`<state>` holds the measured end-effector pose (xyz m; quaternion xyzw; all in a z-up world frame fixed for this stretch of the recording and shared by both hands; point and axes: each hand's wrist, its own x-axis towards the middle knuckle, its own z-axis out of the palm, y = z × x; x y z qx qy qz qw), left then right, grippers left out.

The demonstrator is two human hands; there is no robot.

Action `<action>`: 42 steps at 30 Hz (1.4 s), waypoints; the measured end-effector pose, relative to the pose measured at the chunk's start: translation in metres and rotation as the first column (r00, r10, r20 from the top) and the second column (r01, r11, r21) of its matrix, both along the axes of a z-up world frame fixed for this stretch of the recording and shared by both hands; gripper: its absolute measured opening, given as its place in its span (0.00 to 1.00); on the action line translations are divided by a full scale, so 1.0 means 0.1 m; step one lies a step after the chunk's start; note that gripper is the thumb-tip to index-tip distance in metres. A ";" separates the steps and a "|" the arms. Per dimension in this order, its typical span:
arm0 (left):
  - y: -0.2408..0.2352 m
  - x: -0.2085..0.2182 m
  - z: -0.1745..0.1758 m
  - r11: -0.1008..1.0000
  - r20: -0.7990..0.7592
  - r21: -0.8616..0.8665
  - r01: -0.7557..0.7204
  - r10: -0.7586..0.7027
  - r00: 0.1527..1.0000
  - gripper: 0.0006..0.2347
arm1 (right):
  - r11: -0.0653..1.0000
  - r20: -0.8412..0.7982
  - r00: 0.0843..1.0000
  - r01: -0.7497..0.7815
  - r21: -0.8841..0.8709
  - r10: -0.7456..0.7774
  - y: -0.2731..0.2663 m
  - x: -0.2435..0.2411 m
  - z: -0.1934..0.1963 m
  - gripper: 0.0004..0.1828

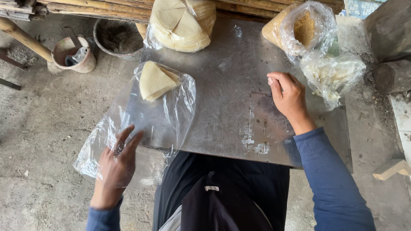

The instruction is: The person folds triangular wrappers, scoops a granular filling into them with a spoon, and seals them into small packets. The person then separates a stack of flat triangular wrappers and places them in a neat pile on the table.

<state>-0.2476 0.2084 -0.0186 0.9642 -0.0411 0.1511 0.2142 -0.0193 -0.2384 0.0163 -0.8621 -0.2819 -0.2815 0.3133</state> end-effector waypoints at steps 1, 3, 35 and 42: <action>-0.04 0.16 -0.02 0.999 0.092 -0.024 0.028 -0.026 0.995 0.22 | 1.000 0.005 1.000 0.001 -0.001 -0.001 0.00 0.00 0.00 0.04; -0.14 0.40 0.02 0.997 0.173 0.080 0.004 -0.018 0.985 0.18 | 1.000 0.014 1.000 -0.004 -0.010 0.004 0.01 0.00 0.00 0.04; -0.16 1.52 0.43 0.974 0.183 0.227 0.019 -0.062 0.981 0.11 | 0.999 -0.085 0.996 -0.018 -0.042 0.014 0.06 0.00 -0.08 0.04; -0.20 1.48 0.55 0.954 0.151 0.296 0.045 -0.093 0.984 0.20 | 0.998 -0.056 0.998 -0.037 -0.052 0.034 0.06 0.00 -0.09 0.05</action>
